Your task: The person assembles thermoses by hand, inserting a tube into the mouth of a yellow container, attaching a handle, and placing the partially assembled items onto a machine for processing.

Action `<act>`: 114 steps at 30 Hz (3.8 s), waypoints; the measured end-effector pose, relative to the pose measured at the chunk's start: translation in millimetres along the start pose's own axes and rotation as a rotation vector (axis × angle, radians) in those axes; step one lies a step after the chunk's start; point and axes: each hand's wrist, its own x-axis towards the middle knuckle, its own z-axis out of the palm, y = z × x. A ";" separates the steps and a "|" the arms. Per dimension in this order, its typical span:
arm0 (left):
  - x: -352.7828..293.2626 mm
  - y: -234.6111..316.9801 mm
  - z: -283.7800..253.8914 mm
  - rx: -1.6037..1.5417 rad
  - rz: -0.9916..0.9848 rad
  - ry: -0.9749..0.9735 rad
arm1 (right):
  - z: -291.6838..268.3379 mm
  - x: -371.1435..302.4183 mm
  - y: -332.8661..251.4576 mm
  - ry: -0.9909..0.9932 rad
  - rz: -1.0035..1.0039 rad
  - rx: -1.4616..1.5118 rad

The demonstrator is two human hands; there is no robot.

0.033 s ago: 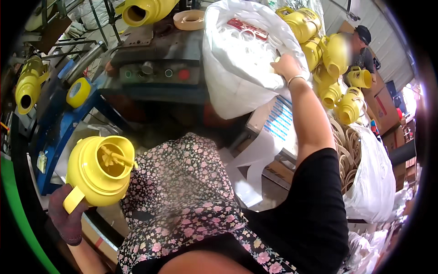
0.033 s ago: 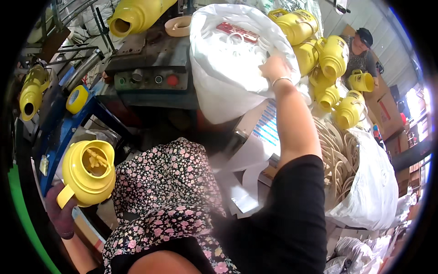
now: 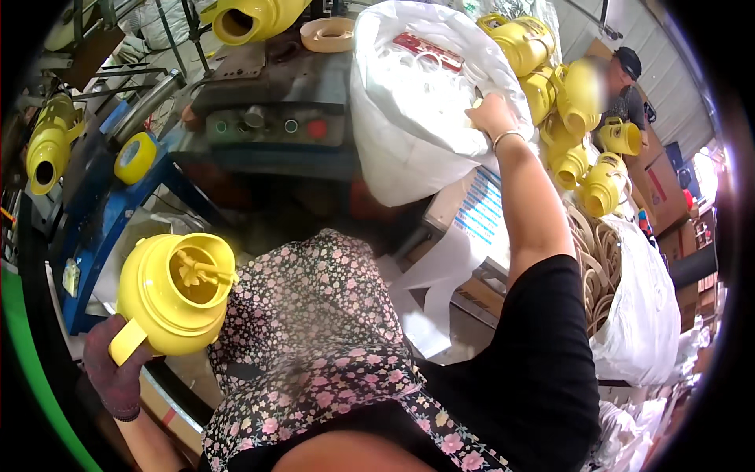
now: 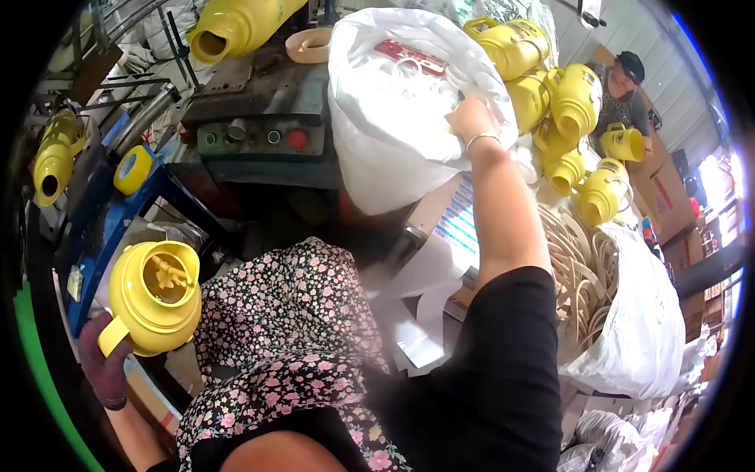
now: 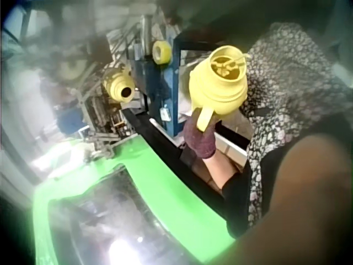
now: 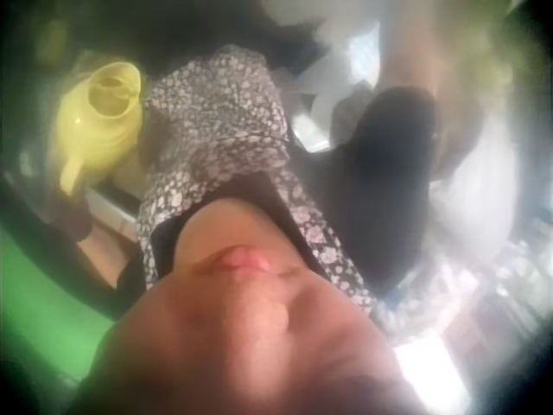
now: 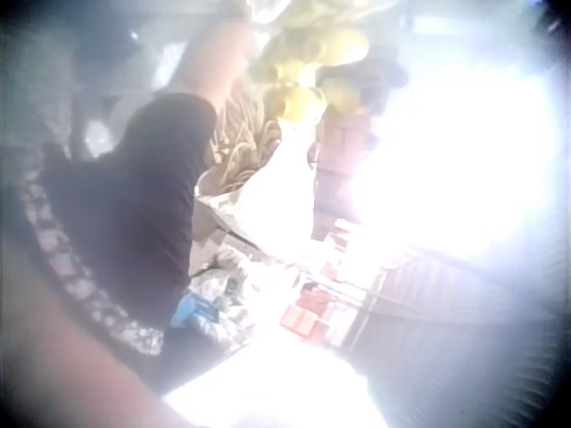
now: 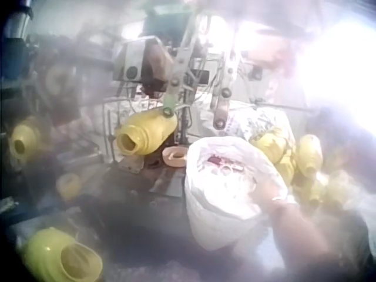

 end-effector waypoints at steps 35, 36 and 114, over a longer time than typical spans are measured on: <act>38.5 -83.2 -20.4 -0.127 -0.284 -0.157 | -90.7 -233.1 -144.6 -0.468 -0.409 1.158; 36.2 -96.5 -11.1 -0.163 -0.220 -0.116 | -81.4 -217.7 -138.1 -0.313 -0.372 1.171; 50.6 96.6 62.5 -0.594 0.570 -0.347 | 49.8 -354.4 -127.3 -0.489 -0.488 1.264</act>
